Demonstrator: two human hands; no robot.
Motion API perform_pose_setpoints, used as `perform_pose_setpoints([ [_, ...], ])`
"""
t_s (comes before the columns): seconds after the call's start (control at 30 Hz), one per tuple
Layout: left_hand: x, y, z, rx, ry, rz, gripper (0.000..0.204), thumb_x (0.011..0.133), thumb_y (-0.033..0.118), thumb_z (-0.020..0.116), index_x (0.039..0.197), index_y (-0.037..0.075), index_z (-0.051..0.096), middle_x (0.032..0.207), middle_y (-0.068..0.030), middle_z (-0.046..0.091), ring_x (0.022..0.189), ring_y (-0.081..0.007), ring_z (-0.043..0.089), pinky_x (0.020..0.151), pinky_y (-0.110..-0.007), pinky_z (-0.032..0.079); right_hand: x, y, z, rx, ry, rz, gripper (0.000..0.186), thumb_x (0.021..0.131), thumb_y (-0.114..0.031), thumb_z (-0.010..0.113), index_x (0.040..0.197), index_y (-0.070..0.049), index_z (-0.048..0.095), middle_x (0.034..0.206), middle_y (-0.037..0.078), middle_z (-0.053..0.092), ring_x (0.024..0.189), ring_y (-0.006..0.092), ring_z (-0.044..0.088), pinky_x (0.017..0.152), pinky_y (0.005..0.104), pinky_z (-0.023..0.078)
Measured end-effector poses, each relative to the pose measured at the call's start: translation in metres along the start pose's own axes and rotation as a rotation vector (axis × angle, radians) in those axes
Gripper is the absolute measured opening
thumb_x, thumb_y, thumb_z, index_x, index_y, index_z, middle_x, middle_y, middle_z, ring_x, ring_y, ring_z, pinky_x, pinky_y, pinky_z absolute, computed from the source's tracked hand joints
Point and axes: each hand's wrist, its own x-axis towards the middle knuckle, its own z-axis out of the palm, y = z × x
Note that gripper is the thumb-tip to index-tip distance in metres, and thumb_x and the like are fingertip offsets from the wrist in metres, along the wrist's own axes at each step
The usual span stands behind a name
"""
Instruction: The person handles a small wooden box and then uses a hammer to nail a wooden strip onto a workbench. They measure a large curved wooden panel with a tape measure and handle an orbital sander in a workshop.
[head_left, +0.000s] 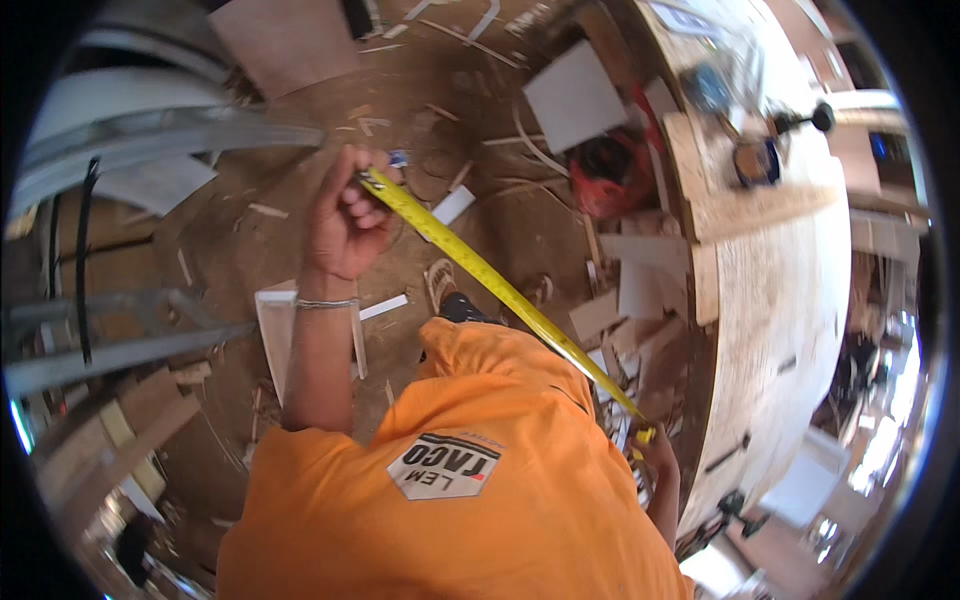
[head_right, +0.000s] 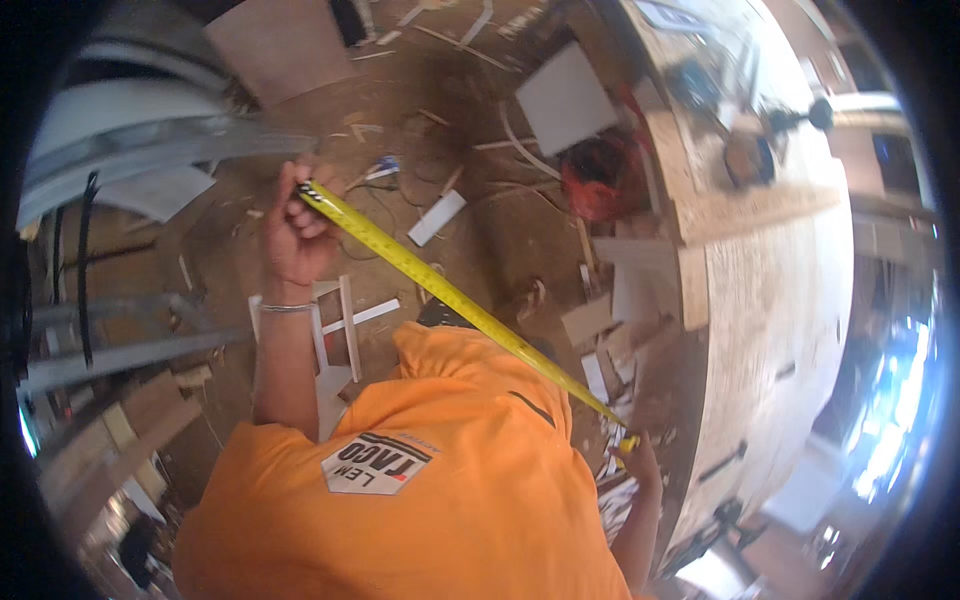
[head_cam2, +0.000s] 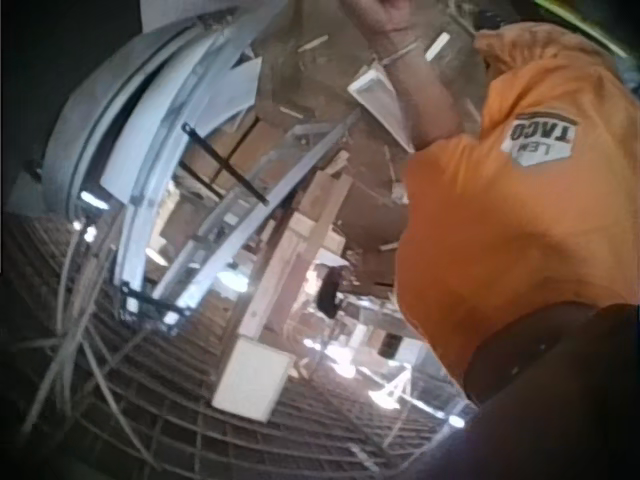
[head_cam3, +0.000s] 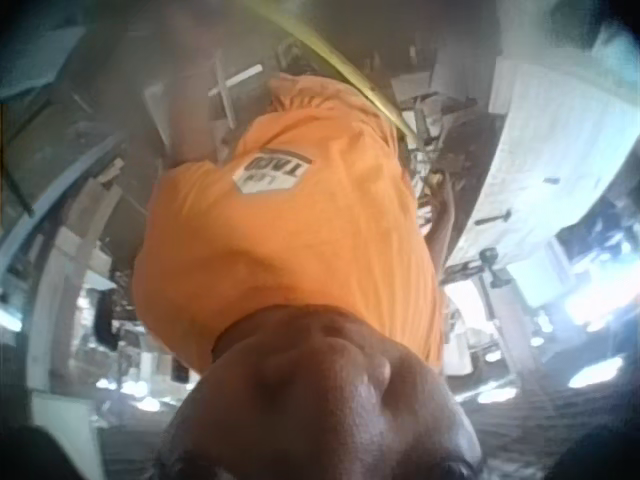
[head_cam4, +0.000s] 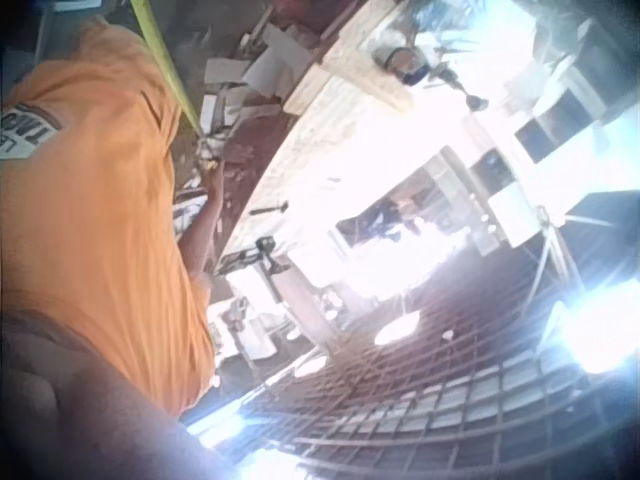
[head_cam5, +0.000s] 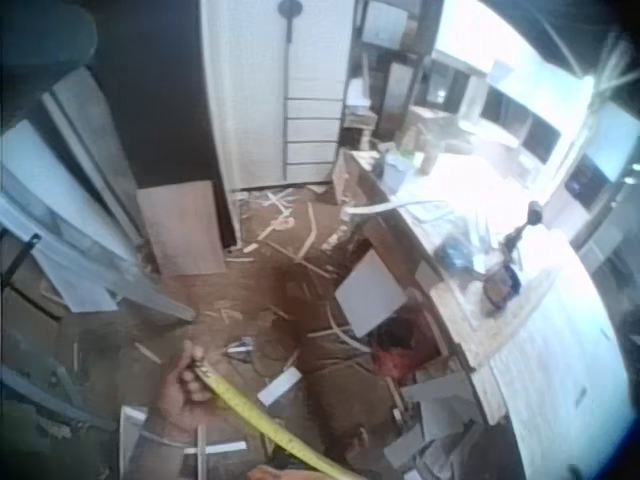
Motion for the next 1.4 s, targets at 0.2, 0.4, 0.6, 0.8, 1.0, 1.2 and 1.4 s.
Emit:
perform_pose_setpoints([
  [0.2, 0.004, 0.019, -0.002, -0.017, -0.056, -0.106, 0.031, 0.106, 0.011, 0.050, 0.135, 0.000, 0.047, 0.087, -0.0042, 0.055, 0.073, -0.0114, 0.058, 0.065, -0.025, 0.057, -0.061, -0.029, 0.058, -0.188, -0.024, 0.175, 0.088, 0.073, -0.042, 0.090, 0.138, -0.006, 0.043, 0.121, 0.025, 0.067, 0.116, 0.0395, 0.064, 0.096, 0.0449, 0.050],
  [0.4, 0.026, 0.012, -0.005, 0.157, -0.067, -0.184, 0.024, 0.107, 0.010, 0.050, 0.128, -0.002, 0.049, 0.088, -0.0048, 0.054, 0.082, -0.0120, 0.058, 0.066, -0.026, 0.055, -0.106, -0.048, 0.098, -0.045, -0.097, 0.303, 0.090, 0.073, -0.041, 0.090, 0.139, -0.004, 0.042, 0.123, 0.024, 0.066, 0.113, 0.0350, 0.066, 0.096, 0.0423, 0.052],
  [0.6, 0.060, -0.039, 0.026, 0.585, 0.126, -0.495, 0.035, 0.099, 0.014, 0.061, 0.130, 0.000, 0.053, 0.071, 0.0011, 0.057, 0.060, -0.0091, 0.057, 0.060, -0.024, 0.053, -0.108, -0.010, 0.118, 0.087, 0.161, 0.325, 0.085, 0.076, -0.034, 0.089, 0.141, -0.004, 0.044, 0.115, 0.017, 0.066, 0.105, 0.0273, 0.065, 0.090, 0.0385, 0.052],
  [0.8, 0.109, -0.189, 0.087, 1.144, -0.256, -0.780, 0.037, 0.092, 0.007, 0.066, 0.127, -0.002, 0.059, 0.079, -0.0023, 0.067, 0.073, -0.0082, 0.066, 0.066, -0.024, 0.056, -0.088, 0.041, 0.100, 0.617, 0.895, 0.209, 0.067, 0.089, -0.029, 0.080, 0.139, -0.003, 0.046, 0.106, 0.011, 0.064, 0.090, 0.0196, 0.064, 0.077, 0.0333, 0.055],
  [1.0, 0.182, -0.338, 0.155, 1.504, -0.699, -0.896, 0.040, 0.088, 0.004, 0.069, 0.127, 0.002, 0.064, 0.090, -0.0058, 0.072, 0.084, -0.0112, 0.069, 0.076, -0.025, 0.054, -0.075, 0.109, 0.014, 1.198, 1.268, 0.390, 0.061, 0.091, -0.036, 0.075, 0.133, -0.001, 0.049, 0.110, 0.010, 0.058, 0.087, 0.0187, 0.065, 0.062, 0.0337, 0.058],
  [1.2, 0.287, -0.524, 0.150, 1.833, -1.125, -0.375, 0.021, 0.094, 0.010, 0.065, 0.114, 0.003, 0.070, 0.096, -0.0161, 0.072, 0.084, -0.0281, 0.070, 0.078, -0.035, 0.054, 0.002, 0.183, -0.051, 1.125, 1.156, 0.600, 0.062, 0.089, -0.041, 0.075, 0.129, 0.000, 0.052, 0.110, 0.011, 0.058, 0.087, 0.0203, 0.064, 0.061, 0.0332, 0.056],
  [1.4, 0.405, -0.701, 0.076, 2.211, -1.238, -0.187, 0.014, 0.099, 0.014, 0.057, 0.106, 0.005, 0.065, 0.097, -0.0181, 0.069, 0.096, -0.0379, 0.066, 0.083, -0.048, 0.051, 0.061, 0.184, -0.118, 1.086, 0.825, 0.489, 0.064, 0.086, -0.049, 0.075, 0.127, -0.004, 0.057, 0.105, 0.010, 0.061, 0.079, 0.0203, 0.064, 0.054, 0.0347, 0.056],
])
